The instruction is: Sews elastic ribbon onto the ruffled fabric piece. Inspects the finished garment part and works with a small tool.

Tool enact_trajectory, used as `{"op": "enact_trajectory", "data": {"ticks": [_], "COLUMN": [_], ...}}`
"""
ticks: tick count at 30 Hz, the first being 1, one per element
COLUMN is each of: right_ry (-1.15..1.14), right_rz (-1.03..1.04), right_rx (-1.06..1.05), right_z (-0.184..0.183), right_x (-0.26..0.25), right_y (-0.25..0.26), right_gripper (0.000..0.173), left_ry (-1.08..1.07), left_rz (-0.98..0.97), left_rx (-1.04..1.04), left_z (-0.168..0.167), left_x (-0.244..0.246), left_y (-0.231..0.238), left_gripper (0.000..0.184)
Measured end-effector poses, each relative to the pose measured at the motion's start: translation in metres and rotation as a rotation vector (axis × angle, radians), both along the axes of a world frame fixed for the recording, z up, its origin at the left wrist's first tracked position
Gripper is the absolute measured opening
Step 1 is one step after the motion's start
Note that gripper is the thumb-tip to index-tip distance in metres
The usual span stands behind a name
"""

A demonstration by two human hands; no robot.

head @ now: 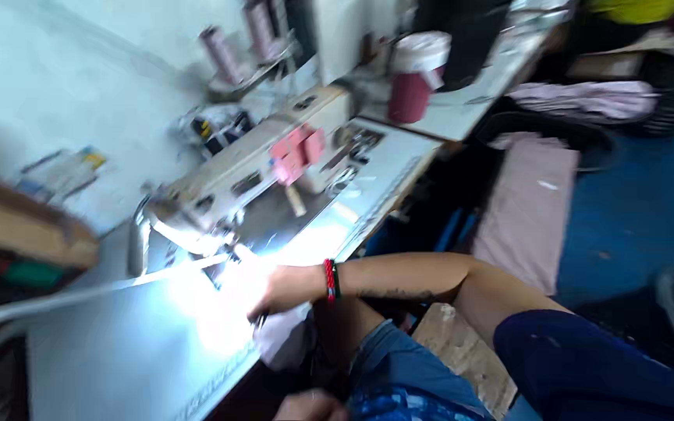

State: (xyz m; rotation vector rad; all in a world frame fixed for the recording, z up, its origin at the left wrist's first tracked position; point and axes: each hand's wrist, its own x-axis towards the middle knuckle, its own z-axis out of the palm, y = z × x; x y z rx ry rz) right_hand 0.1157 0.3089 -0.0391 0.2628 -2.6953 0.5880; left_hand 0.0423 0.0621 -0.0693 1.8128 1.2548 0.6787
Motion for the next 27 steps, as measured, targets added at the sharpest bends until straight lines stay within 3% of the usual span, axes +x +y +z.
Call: {"op": "enact_trajectory", "data": {"ticks": [2, 4, 6, 8, 11, 14, 18, 27], "right_ry": [-0.2, -0.068, 0.122, 0.12, 0.024, -0.056, -0.14, -0.201], "right_rz": [-0.006, -0.111, -0.296, -0.443, -0.419, -0.383, -0.413, -0.511], "right_rx": [-0.185, -0.154, -0.019, 0.041, 0.044, 0.093, 0.105, 0.164], "right_z": [-0.011, -0.019, -0.027, -0.025, -0.026, -0.03, -0.024, -0.016], "right_x": [-0.011, -0.015, -0.013, 0.004, 0.032, 0.035, 0.017, -0.011], "right_y": [0.003, 0.008, 0.015, 0.016, 0.002, -0.004, 0.014, 0.032], "right_gripper": [0.025, 0.023, 0.024, 0.024, 0.019, 0.035, 0.023, 0.031], "left_ry": [0.048, 0.228, 0.454, 0.578, 0.642, 0.697, 0.735, 0.714], "left_rz": [0.173, 0.356, 0.454, 0.492, 0.478, 0.468, 0.474, 0.505], "left_rx": [0.294, 0.461, 0.436, 0.381, 0.31, 0.301, 0.249, 0.219], "left_z": [0.018, 0.012, 0.0, -0.005, 0.002, 0.004, 0.007, 0.009], "left_x": [-0.005, -0.024, -0.043, -0.056, -0.066, -0.078, -0.098, -0.129], "left_y": [0.025, 0.042, 0.049, 0.052, 0.056, 0.067, 0.087, 0.129], "left_gripper": [0.022, 0.019, 0.032, 0.051, 0.065, 0.066, 0.07, 0.072]}}
